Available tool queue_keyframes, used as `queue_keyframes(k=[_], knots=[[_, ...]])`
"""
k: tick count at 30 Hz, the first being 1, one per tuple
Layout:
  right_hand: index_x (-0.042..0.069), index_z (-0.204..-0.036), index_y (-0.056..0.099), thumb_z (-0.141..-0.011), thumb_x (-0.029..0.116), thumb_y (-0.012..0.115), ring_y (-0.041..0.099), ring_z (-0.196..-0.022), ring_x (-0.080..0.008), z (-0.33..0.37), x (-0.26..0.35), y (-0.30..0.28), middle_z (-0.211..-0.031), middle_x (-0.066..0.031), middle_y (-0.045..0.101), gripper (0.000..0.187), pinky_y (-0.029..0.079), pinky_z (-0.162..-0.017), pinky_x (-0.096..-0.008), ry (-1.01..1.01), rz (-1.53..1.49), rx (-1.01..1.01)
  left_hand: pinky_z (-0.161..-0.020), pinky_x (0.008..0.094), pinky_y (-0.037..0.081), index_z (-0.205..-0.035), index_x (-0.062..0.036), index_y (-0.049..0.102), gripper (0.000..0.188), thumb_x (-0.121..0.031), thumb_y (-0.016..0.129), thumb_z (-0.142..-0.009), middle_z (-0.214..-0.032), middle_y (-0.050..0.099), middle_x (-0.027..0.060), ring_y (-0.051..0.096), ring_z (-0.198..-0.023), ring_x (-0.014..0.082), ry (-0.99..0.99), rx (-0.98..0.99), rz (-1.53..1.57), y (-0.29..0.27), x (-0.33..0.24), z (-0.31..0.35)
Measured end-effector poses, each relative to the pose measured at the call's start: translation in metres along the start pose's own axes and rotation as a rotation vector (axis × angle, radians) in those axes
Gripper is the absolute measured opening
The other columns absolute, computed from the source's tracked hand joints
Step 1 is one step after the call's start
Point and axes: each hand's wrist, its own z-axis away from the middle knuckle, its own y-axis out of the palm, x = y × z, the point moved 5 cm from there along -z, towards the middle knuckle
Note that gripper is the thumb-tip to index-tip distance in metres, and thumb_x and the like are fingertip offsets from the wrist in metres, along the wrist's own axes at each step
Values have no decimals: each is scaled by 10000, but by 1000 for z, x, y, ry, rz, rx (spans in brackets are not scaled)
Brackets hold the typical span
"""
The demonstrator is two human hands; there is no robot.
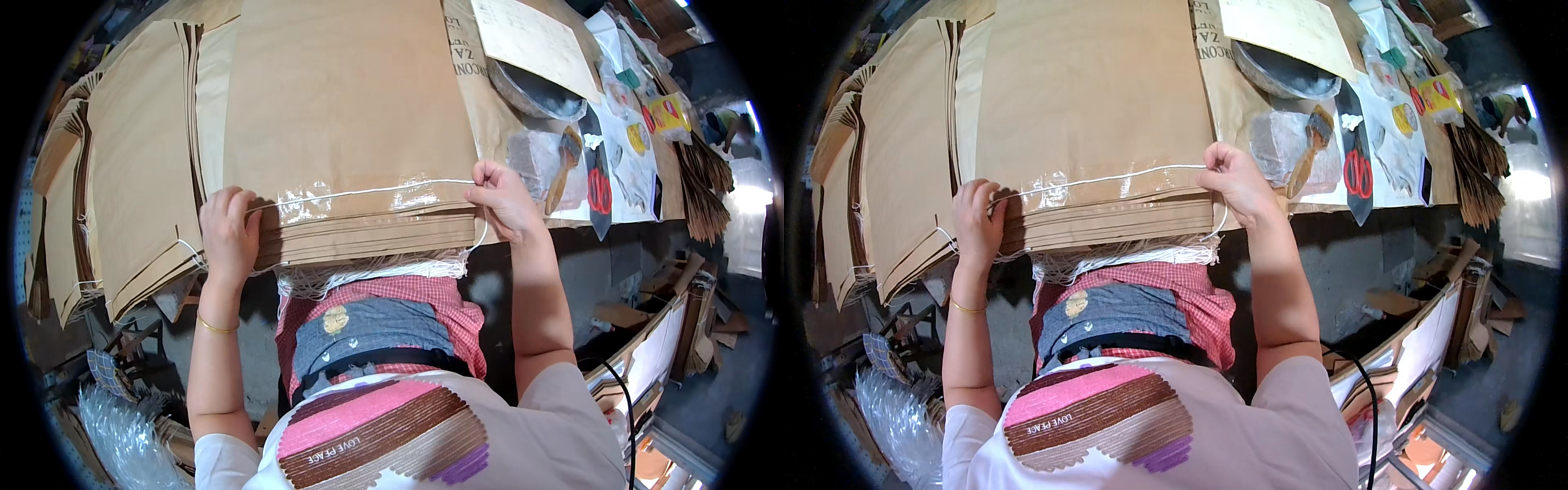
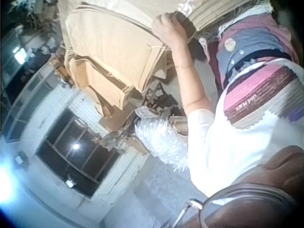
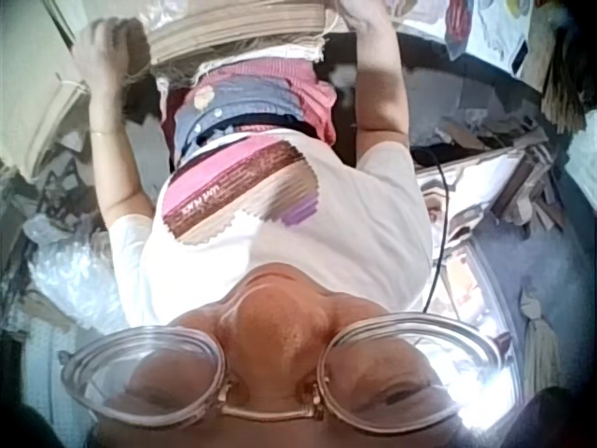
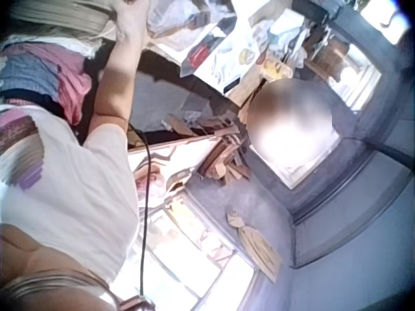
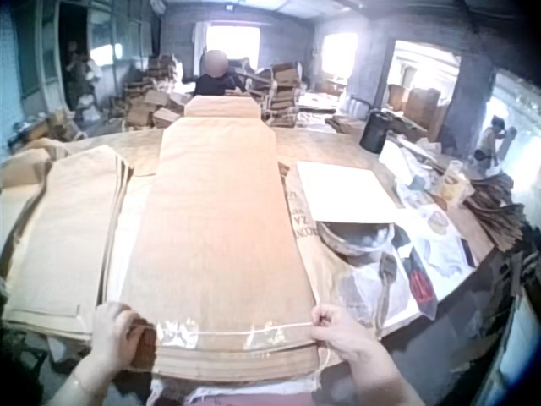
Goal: The person repeatedly applies glue to the edge of flat cardboard sheets using a brush, then presses a string along the glued edge to secure it. The person works on a stack of similar sheets at a cluttered workbench.
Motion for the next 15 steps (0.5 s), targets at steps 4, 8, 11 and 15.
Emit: queue_keyframes(k=[4,8,11,15], knots=[[64,-826,517,-709,-27,676,526,-672,-130,0,-4,2,-719,-12,516,218,430,-602,-239,-166,298,-145,-746,381,467,-966,-16,614,228,56,597,-750,-971,582,114,567,-862,308,-57,166,251,12,13,14],[31,-896,604,-672,-8,705,595,-801,-277,24,28,40,-827,-90,611,249,501,-750,-354,-810,948,-450,-827,376,457,-1069,-8,621,349,109,532,-752,-1024,572,132,538,-965,311,12,264,391,10,5,15],[50,-884,692,-696,-1,711,607,-782,-269,27,23,51,-883,-92,649,195,505,-714,-340,-1083,1086,-88,-854,378,449,-1079,-12,629,359,-31,660,-722,-1034,573,127,535,-980,308,5,359,412,7,6,7],[-3,-814,682,-759,18,692,611,-724,-192,5,31,43,-783,-99,642,60,478,-645,-287,-615,723,-43,-860,366,450,-1072,-9,641,459,-169,761,-659,-1027,582,113,540,-978,294,-66,464,504,-7,11,-7]])
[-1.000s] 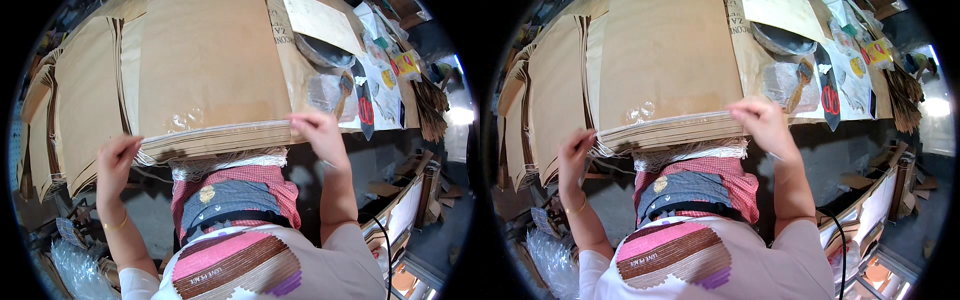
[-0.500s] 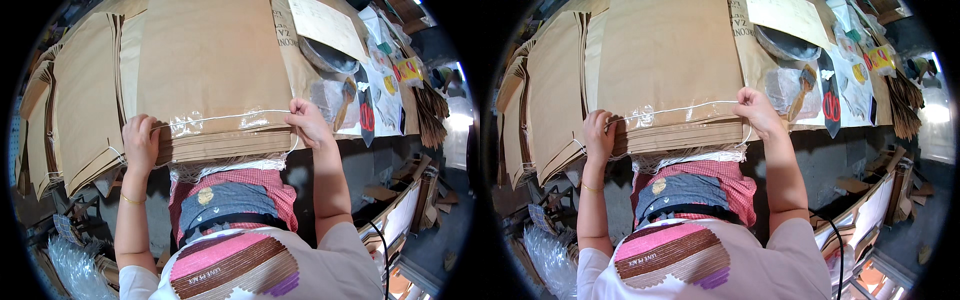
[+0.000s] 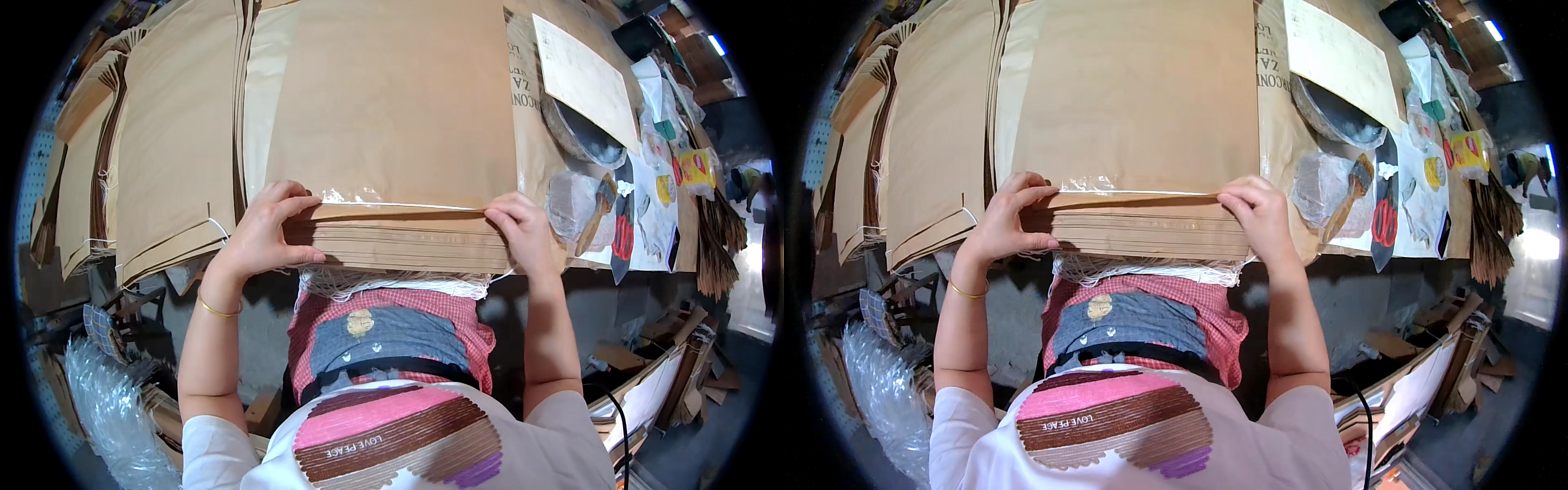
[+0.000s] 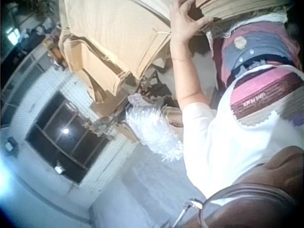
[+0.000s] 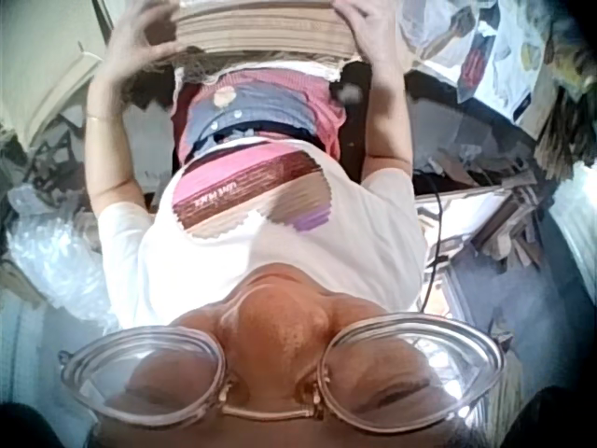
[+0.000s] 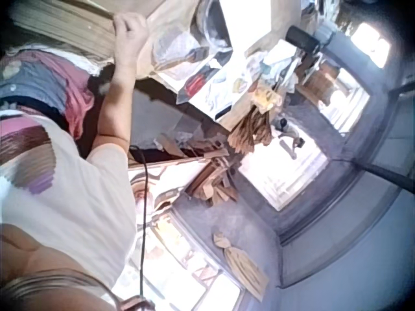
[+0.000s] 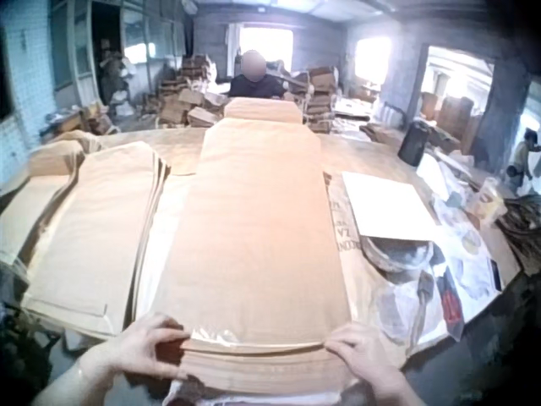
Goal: The person repeatedly applies glue to the edge of flat cardboard sheets using a brush, then presses a string along the glued edge to secure it. The person works on a stack of similar sheets at a cluttered workbench.
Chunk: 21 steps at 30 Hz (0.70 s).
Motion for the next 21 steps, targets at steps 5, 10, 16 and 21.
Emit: queue_keyframes(k=[5,10,16,21], knots=[[-9,-761,640,-780,91,691,581,-643,-204,-10,-21,9,-724,-105,607,114,461,-596,-294,265,8,-88,-707,336,476,-871,29,645,214,-101,736,-727,-801,594,119,600,-777,242,-412,-145,-2,5,37,-6],[30,-836,592,-793,125,676,583,-680,-252,-10,-6,24,-781,-106,600,134,469,-592,-341,10,671,-112,-642,448,466,-894,1,556,148,-145,570,-870,-813,616,193,598,-760,384,-398,-139,-369,22,33,-14],[16,-1219,501,-853,190,602,499,-1114,-282,-12,22,51,-1192,-153,536,417,390,-940,-410,27,596,-216,-842,472,440,-1141,14,476,355,-164,549,-842,-1041,581,227,554,-986,397,-94,-248,-445,33,-10,-19],[-52,-1388,306,-865,393,574,245,-1372,-338,7,64,112,-1470,-207,283,737,176,-1132,-439,-110,668,228,-1154,421,135,-1387,111,257,858,-441,573,-811,-1465,250,272,204,-1389,371,-93,92,-545,68,-29,-14]])
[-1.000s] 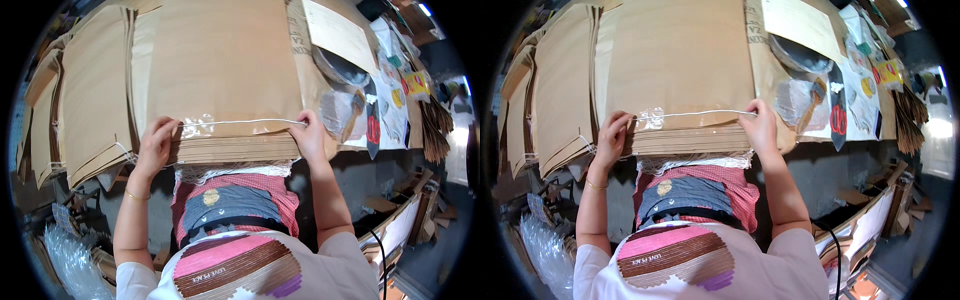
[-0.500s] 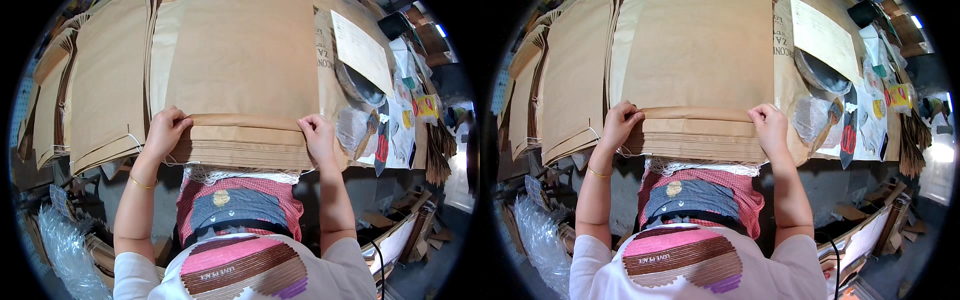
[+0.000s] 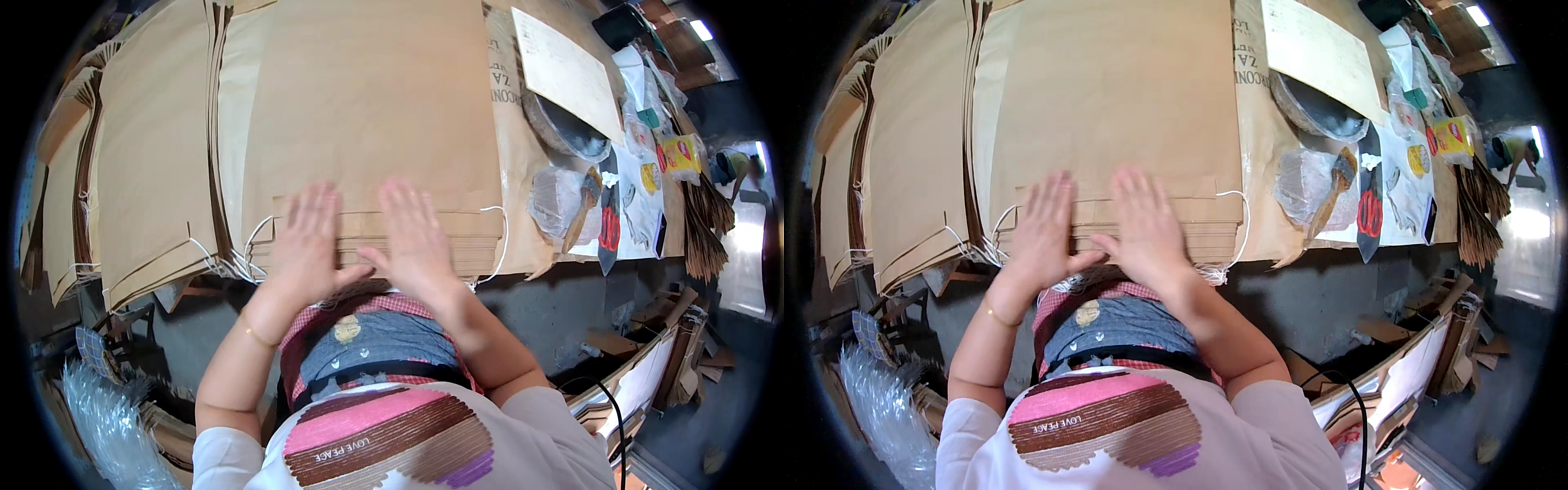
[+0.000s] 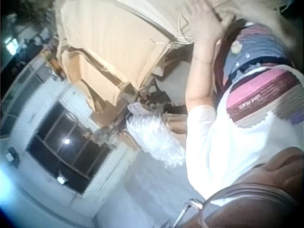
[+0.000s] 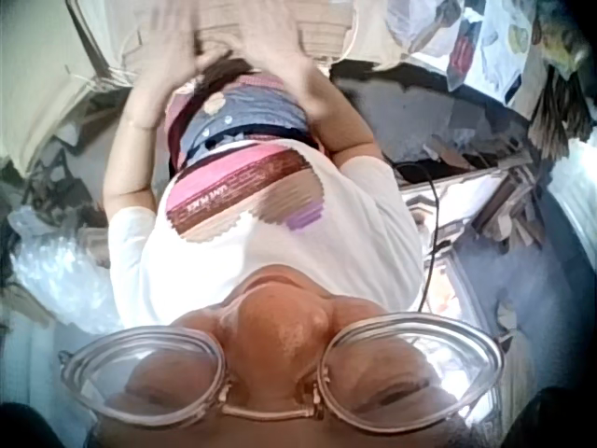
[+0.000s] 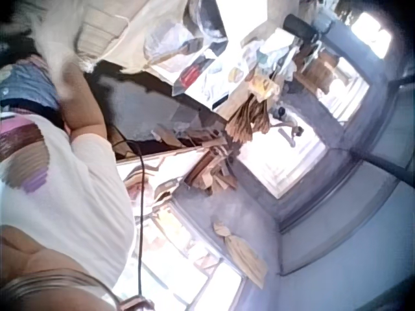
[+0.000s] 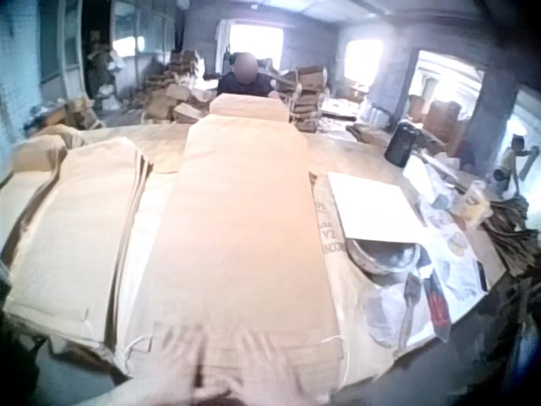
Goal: The person repeatedly applies glue to the edge of flat cardboard sheets using a brush, then presses a string along the glued edge to secure it. The person works on a stack of similar sheets at a cluttered workbench.
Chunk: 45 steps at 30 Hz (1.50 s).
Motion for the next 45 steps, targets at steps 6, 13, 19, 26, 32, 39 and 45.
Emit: queue_keyframes(k=[6,13,19,26,32,39,45], knots=[[-79,-1365,333,-839,380,620,290,-1356,-336,43,-97,-24,-1443,-235,318,755,241,-1102,-438,415,186,-296,-1141,421,171,-1373,135,265,918,-551,551,-834,-1469,231,280,197,-1386,385,-226,-88,24,-1,64,24],[-14,-1133,570,-862,143,610,582,-996,-228,38,-108,-56,-1102,-142,599,316,475,-805,-355,454,-101,-492,-1092,418,280,-1321,92,379,539,-171,571,-891,-1400,364,265,328,-1321,389,-300,-371,344,-8,77,22],[-44,-1307,408,-833,-21,471,582,-1075,-230,58,-109,-86,-1229,-106,564,479,458,-912,-320,554,-1444,-139,-570,255,461,-1066,34,578,273,-144,646,-871,-822,625,17,552,-678,96,-691,-369,1497,-4,95,54],[-104,-1262,438,-946,105,448,572,-892,-174,19,-49,-16,-952,-135,611,379,466,-807,-316,394,-850,-221,-493,344,371,-717,6,520,303,-202,566,-933,-580,505,97,437,-521,179,-483,-937,470,-54,117,136],[-78,-1345,348,-907,62,436,607,-956,-254,-94,82,64,-1039,-170,609,468,482,-849,-339,-91,-979,-8,-569,365,418,-770,41,552,279,-187,528,-929,-680,562,188,486,-583,315,-816,-1176,181,-59,285,240],[-57,-1409,225,-905,57,472,573,-632,-142,-122,184,70,-789,-105,581,573,472,-517,-287,17,-1156,432,-755,465,479,-970,-23,598,248,-252,572,-878,-902,640,194,611,-889,385,-1257,-646,-58,-55,417,300],[24,-1092,635,-842,153,632,634,-772,-281,-7,64,-24,-853,-165,647,281,502,-705,-368,-195,-900,703,-758,383,466,-992,-12,610,169,-135,588,-879,-889,616,137,585,-833,317,-718,-948,-158,-67,279,226]])
